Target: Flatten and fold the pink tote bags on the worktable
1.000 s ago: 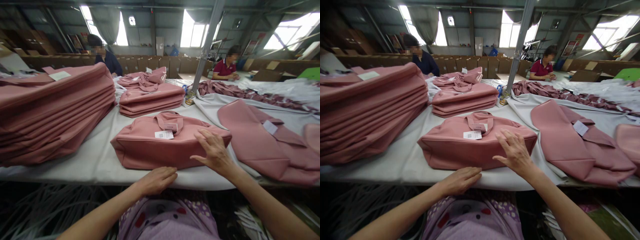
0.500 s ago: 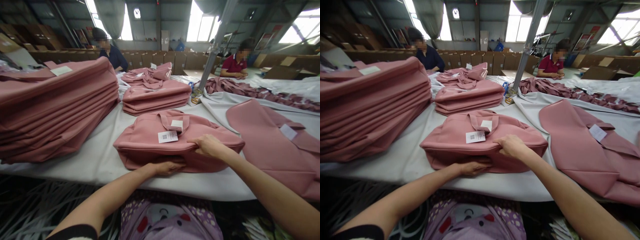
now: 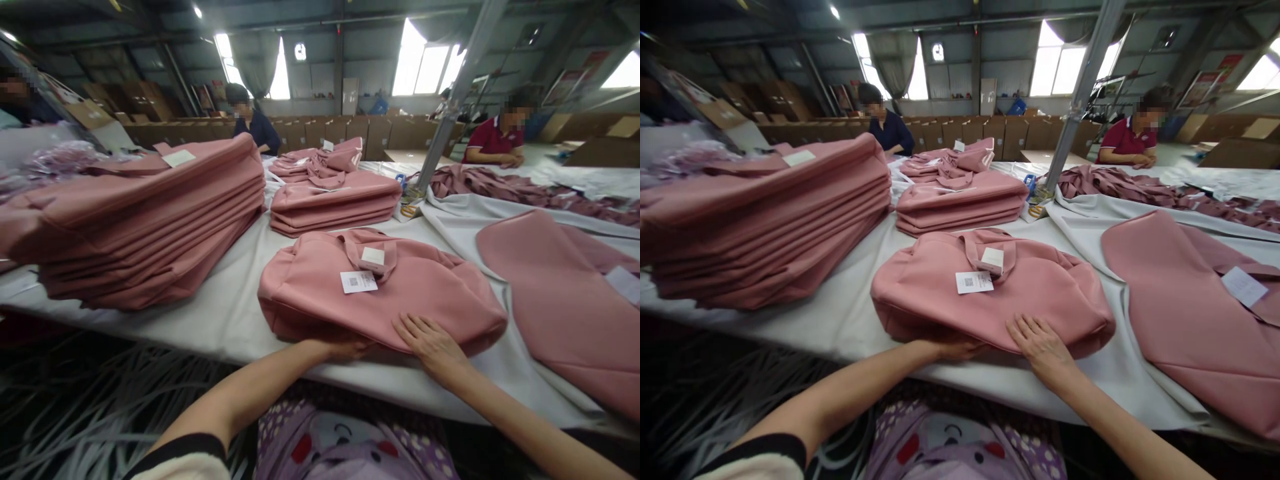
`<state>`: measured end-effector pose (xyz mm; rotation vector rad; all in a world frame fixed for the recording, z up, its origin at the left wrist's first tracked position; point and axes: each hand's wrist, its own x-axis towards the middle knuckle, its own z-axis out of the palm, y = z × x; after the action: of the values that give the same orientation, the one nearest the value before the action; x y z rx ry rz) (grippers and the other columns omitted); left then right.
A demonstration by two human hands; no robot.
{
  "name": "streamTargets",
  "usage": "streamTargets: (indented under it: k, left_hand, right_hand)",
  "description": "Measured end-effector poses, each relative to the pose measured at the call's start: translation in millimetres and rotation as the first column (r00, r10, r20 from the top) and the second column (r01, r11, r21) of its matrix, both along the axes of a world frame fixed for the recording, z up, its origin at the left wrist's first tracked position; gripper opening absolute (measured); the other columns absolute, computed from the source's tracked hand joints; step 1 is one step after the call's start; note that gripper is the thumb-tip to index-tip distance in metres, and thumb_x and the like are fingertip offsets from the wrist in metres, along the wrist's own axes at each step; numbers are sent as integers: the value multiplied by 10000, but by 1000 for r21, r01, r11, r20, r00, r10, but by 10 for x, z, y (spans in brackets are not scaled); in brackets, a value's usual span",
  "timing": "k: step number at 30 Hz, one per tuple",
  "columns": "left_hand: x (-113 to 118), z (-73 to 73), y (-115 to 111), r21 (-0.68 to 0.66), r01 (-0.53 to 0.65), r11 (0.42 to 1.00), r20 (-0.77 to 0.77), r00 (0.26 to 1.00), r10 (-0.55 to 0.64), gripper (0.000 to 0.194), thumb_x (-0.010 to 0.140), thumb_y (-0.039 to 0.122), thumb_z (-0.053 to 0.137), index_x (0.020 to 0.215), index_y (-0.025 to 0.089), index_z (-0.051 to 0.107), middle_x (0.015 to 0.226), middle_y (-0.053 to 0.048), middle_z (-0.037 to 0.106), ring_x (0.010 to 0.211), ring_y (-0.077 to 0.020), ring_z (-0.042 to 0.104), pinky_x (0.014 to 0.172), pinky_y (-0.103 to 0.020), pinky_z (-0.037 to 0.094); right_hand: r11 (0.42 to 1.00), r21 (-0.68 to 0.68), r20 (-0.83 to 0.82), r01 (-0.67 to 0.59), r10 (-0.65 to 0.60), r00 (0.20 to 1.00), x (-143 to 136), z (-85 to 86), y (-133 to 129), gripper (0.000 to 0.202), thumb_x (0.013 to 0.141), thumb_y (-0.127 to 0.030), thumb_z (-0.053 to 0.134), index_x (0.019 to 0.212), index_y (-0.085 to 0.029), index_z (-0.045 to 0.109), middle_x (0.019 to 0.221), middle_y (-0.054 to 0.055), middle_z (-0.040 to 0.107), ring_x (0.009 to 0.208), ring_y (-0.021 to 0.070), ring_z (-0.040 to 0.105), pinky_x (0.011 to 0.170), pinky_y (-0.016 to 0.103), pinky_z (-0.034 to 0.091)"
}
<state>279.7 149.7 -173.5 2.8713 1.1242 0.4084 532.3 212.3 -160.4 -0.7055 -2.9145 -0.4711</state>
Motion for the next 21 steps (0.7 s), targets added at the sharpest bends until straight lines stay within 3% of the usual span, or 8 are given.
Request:
streamTargets:
  k: [5,8,10,12,14,16,18,21]
  left_hand:
    - [-307,711,-397,173,88,981,17,996,-93,355,936,237,464,1285,231,530,1109,-48,686,764,-138,627,709,-270,528]
    - [-700,1035,-436,249,-282,927,2,957,290,739,773,373,698,1432,276,377,1430,-135,457,1252,-377,449,1020,-566,378]
    - [-941,931,-372,140,-445,884,-182,866,465,869,654,274,763,1430,334,378,1429,-143,454,1272,-482,387,1001,-687,303]
    - [-1058,607,-355,40,-506,862,-373,793,483,783,681,83,636,1394,340,438,1359,-159,522,1184,-441,502,953,-609,391]
    - [-1076,234,-444,166,-634,755,-387,662,641,705,750,64,543,1372,383,449,1479,-154,382,1314,-478,349,974,-653,320]
    - [-1069,-24,-594,212,-663,718,-398,612,683,634,789,119,521,1367,371,457,1508,-165,328,1356,-482,272,979,-660,292]
    - [-1071,-78,-704,222,-656,721,-409,609,680,576,813,297,562,1378,332,457,1516,-177,307,1379,-478,219,1015,-669,231]
    - [-1007,181,-620,105,-670,735,-454,626,635,730,733,580,603,1378,261,478,1432,-212,420,1319,-483,335,1023,-668,231]
  right_hand:
    - [999,-37,-10,34,-35,999,-15,41,-23,593,768,-19,485,1347,-148,481,1329,137,547,1183,279,519,970,431,416]
    - [995,-94,26,42,-39,999,-72,183,-73,519,821,-72,497,1335,-141,482,1305,151,554,1151,276,523,960,417,403]
    - [993,-116,23,37,-35,999,-118,261,-79,460,861,-129,504,1320,-131,481,1277,162,561,1131,274,520,940,411,403]
    - [993,-105,13,52,-51,999,-150,299,-78,405,893,-175,500,1297,-138,487,1254,156,564,1106,267,516,911,396,407]
    - [994,-78,-2,71,-72,997,-165,300,-98,345,922,-190,476,1263,-151,501,1233,141,564,1075,253,515,891,378,405]
    - [996,-53,-30,76,-77,997,-170,274,-133,295,950,-185,432,1233,-153,510,1207,134,567,1045,239,513,874,365,401]
    - [997,-34,-70,76,-78,994,-174,234,-157,269,973,-177,379,1202,-148,517,1171,136,573,1015,232,513,850,360,400]
    - [996,-22,-121,83,-85,989,-191,182,-137,236,980,-167,358,1126,-144,542,1088,132,591,956,224,520,806,358,404]
